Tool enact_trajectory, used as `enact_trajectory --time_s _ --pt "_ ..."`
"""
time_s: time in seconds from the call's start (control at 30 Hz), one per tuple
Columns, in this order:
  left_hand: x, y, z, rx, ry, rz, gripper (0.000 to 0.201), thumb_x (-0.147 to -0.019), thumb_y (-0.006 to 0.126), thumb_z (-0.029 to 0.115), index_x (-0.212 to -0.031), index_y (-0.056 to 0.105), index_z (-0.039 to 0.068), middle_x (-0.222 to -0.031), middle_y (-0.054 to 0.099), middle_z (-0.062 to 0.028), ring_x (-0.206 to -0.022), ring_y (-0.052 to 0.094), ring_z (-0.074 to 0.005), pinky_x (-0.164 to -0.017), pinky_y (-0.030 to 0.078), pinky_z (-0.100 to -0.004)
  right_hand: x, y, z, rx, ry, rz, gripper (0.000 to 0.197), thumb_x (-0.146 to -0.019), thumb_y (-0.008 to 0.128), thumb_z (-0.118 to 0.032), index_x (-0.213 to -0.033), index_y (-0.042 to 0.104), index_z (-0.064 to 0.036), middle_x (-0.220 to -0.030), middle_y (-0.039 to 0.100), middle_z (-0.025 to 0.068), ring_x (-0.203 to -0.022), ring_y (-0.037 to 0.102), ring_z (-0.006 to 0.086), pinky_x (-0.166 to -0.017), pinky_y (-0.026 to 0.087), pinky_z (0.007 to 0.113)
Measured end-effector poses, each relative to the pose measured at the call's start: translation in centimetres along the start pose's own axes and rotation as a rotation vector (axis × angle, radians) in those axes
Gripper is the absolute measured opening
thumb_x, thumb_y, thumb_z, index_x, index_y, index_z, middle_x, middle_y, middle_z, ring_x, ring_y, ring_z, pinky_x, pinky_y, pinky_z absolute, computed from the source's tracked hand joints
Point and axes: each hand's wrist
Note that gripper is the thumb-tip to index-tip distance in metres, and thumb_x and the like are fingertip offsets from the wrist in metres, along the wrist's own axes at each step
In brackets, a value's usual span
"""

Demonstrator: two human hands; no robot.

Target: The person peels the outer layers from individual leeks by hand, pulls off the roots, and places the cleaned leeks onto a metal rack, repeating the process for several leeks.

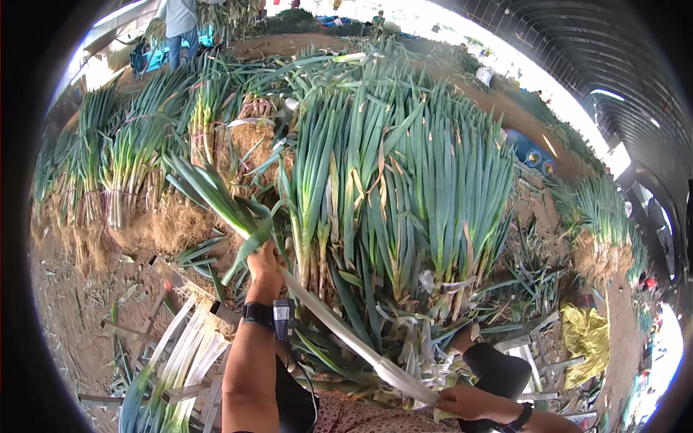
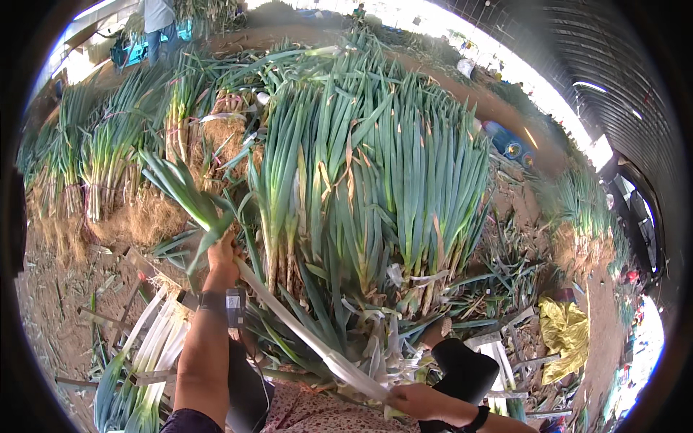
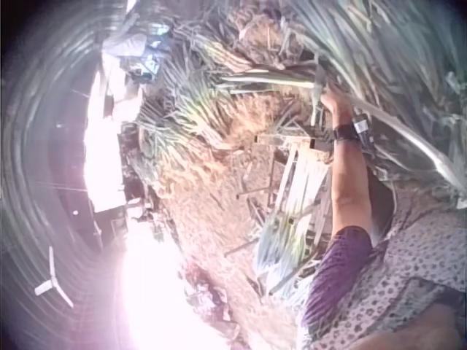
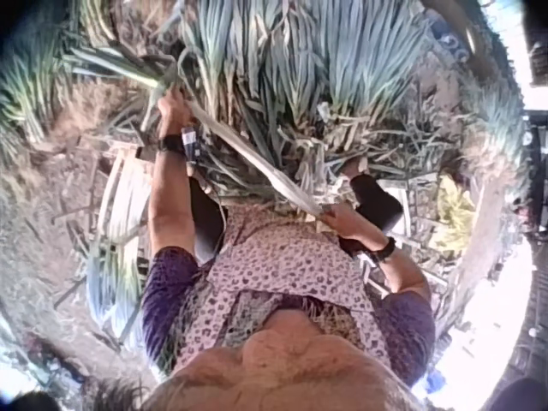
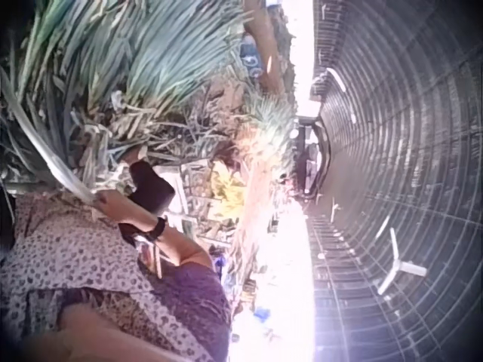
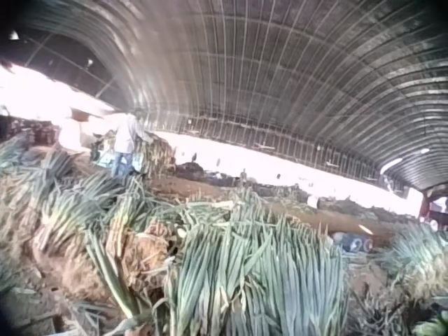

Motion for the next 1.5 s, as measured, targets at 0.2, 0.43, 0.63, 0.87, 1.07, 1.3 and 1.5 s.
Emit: enact_trajectory --time_s 0.2,0.43,0.63,0.87,1.07,1.3,1.5 --pt "-4.6 -3.3 0.7 -0.082 0.106 0.126 0.013 -0.077 0.058 0.008 -0.075 0.045 0.008 -0.056 0.045 -0.0026 -0.043 0.044 -0.0135 -0.039 0.037 -0.0311 5.0 0.9 6.3 0.205 0.129 -0.36 0.033 -0.091 0.048 -0.026 -0.118 0.056 -0.0085 -0.117 0.056 0.0185 -0.11 0.051 0.0296 -0.091 0.042 0.041" --pt "-4.4 -2.0 -0.1 0.037 0.106 0.004 0.017 -0.08 0.058 0.012 -0.077 0.041 0.01 -0.059 0.043 -0.0013 -0.045 0.041 -0.0129 -0.04 0.037 -0.0291 2.2 -2.9 4.7 0.015 0.037 0.159 0.085 -0.08 0.061 -0.046 -0.141 0.016 -0.0072 -0.103 0.061 0.0209 -0.094 0.06 0.0344 -0.082 0.046 0.037" --pt "-2.2 -1.0 0.7 0.21 -0.127 -0.061 0.02 -0.082 0.058 0.013 -0.069 0.044 0.01 -0.06 0.043 -0.0002 -0.048 0.042 -0.0121 -0.044 0.037 -0.0251 -8.4 -3.7 -1.8 0.225 -0.645 0.387 0.091 -0.076 0.069 -0.043 -0.141 0.016 -0.0083 -0.121 0.054 0.0144 -0.112 0.051 0.0239 -0.094 0.039 0.034" --pt "-11.2 -11.0 0.2 -0.094 0.178 0.016 0.019 -0.08 0.059 0.014 -0.068 0.045 0.009 -0.055 0.043 -0.001 -0.045 0.043 -0.0149 -0.043 0.041 -0.0303 -6.8 -1.1 -7.3 -0.351 -0.253 0.03 0.044 -0.085 0.056 -0.04 -0.107 0.054 -0.0016 -0.075 0.059 0.0118 -0.072 0.054 0.0169 -0.063 0.043 0.031" --pt "-11.2 -10.3 1.3 -0.034 0.138 0.115 0.016 -0.079 0.057 0.01 -0.071 0.043 0.008 -0.054 0.043 -0.0033 -0.043 0.045 -0.0163 -0.039 0.041 -0.0338 1.9 -2.1 0.1 -0.07 -0.007 0.176 0.062 -0.083 0.055 -0.049 -0.128 0.045 -0.0071 -0.116 0.057 0.0171 -0.107 0.055 0.0306 -0.091 0.042 0.034" --pt "-1.8 -2.1 -1.4 0.18 0.105 -0.12 0.021 -0.083 0.057 0.029 -0.094 0.043 0.016 -0.07 0.043 -0.0012 -0.051 0.043 -0.0147 -0.045 0.043 -0.0315 -5.2 -5.4 -2.9 0.001 -0.395 0.65 0.061 -0.076 0.067 -0.033 -0.123 0.047 -0.0002 -0.124 0.048 0.0232 -0.112 0.05 0.0337 -0.094 0.04 0.036" --pt "5.2 1.0 -1.0 0.332 -0.092 -0.469 0.042 -0.084 0.053 0.052 -0.103 0.05 0.015 -0.068 0.043 0.0016 -0.056 0.041 -0.011 -0.055 0.037 -0.0242 -15.1 0.4 -2.8 -0.275 -0.203 0.021 0.068 -0.082 0.064 -0.035 -0.132 0.035 0.0017 -0.131 0.042 0.02 -0.114 0.049 0.0281 -0.094 0.04 0.035"
Point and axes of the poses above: each hand's wrist, its own x-axis away from the middle knuckle, its own y-axis out of the palm, z = x × y
